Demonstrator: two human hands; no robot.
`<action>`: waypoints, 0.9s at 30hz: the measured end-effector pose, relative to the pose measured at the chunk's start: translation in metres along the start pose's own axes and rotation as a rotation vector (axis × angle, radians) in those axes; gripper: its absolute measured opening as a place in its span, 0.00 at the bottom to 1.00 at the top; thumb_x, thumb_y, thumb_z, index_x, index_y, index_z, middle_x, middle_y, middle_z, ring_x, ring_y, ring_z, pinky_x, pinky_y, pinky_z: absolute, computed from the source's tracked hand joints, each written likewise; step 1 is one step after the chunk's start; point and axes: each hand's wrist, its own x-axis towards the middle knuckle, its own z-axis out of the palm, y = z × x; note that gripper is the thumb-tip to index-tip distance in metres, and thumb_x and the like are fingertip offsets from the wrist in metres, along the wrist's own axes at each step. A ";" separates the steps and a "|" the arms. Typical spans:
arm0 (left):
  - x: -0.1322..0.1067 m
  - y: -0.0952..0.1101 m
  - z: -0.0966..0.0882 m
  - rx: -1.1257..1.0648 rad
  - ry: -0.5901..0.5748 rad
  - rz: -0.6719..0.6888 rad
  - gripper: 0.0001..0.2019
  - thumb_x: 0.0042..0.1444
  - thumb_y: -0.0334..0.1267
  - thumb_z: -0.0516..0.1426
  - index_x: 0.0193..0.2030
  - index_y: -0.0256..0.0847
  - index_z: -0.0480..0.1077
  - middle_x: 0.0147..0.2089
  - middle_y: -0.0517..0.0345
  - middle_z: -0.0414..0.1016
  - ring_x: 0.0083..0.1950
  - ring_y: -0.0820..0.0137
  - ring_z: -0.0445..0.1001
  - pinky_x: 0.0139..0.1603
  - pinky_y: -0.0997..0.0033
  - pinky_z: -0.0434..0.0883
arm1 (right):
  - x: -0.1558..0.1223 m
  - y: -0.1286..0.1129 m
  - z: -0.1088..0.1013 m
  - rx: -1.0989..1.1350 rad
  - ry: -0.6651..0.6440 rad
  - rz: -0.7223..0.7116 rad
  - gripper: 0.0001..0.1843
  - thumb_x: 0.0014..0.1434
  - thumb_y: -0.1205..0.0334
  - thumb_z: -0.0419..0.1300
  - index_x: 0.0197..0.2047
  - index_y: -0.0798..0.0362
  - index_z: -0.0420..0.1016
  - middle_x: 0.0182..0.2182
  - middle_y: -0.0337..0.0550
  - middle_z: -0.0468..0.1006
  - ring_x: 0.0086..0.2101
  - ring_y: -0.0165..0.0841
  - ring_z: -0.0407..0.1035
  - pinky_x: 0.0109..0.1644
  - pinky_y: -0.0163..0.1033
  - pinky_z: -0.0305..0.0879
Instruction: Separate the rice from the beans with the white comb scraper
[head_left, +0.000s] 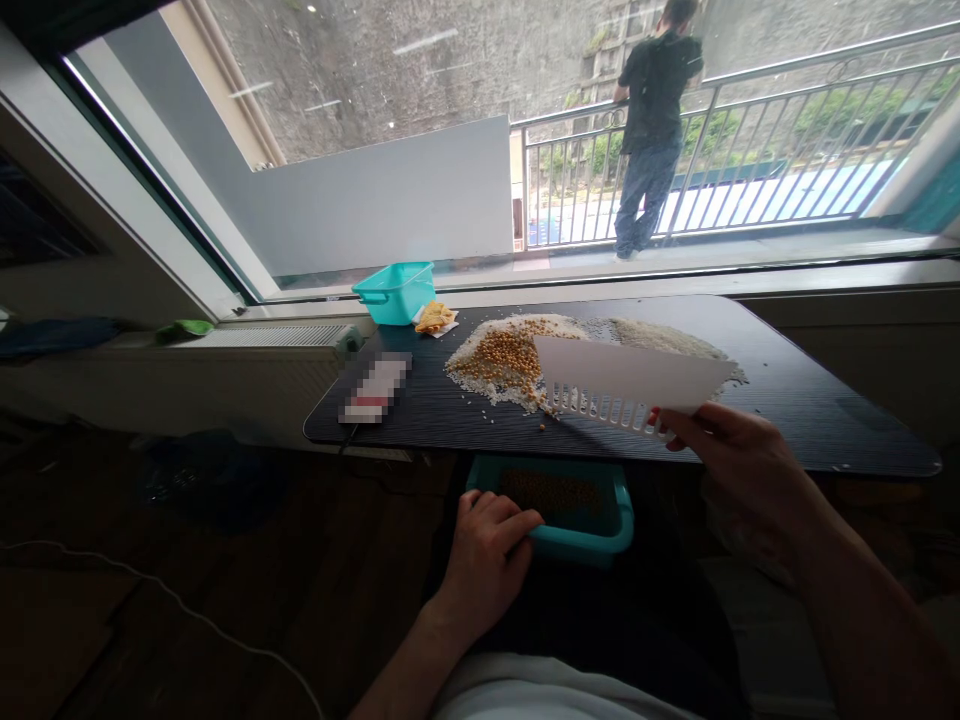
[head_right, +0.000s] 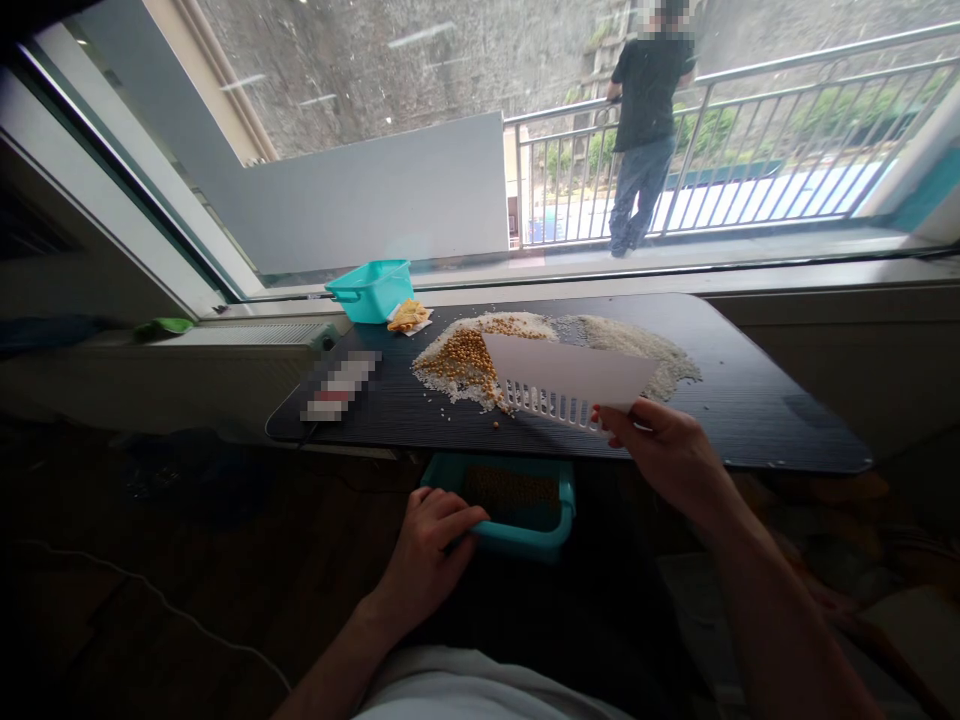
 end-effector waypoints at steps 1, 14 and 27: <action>0.000 0.000 0.000 0.005 0.000 0.001 0.13 0.60 0.28 0.54 0.42 0.46 0.78 0.37 0.56 0.79 0.40 0.63 0.73 0.52 0.54 0.62 | -0.001 0.000 -0.001 0.005 0.003 0.003 0.22 0.42 0.38 0.68 0.26 0.50 0.80 0.21 0.40 0.77 0.25 0.34 0.72 0.33 0.42 0.72; 0.000 -0.008 -0.007 -0.011 0.054 0.044 0.13 0.63 0.28 0.53 0.43 0.46 0.78 0.37 0.57 0.79 0.41 0.65 0.74 0.54 0.54 0.60 | 0.003 0.003 0.008 0.043 -0.037 -0.014 0.21 0.45 0.41 0.70 0.29 0.51 0.82 0.25 0.41 0.80 0.25 0.33 0.71 0.34 0.41 0.71; 0.000 -0.009 -0.006 -0.002 0.045 0.069 0.13 0.62 0.28 0.53 0.42 0.46 0.78 0.36 0.58 0.78 0.40 0.66 0.73 0.54 0.55 0.59 | 0.001 0.012 0.006 0.049 -0.033 -0.027 0.29 0.38 0.31 0.70 0.26 0.51 0.82 0.23 0.40 0.79 0.25 0.34 0.72 0.34 0.42 0.72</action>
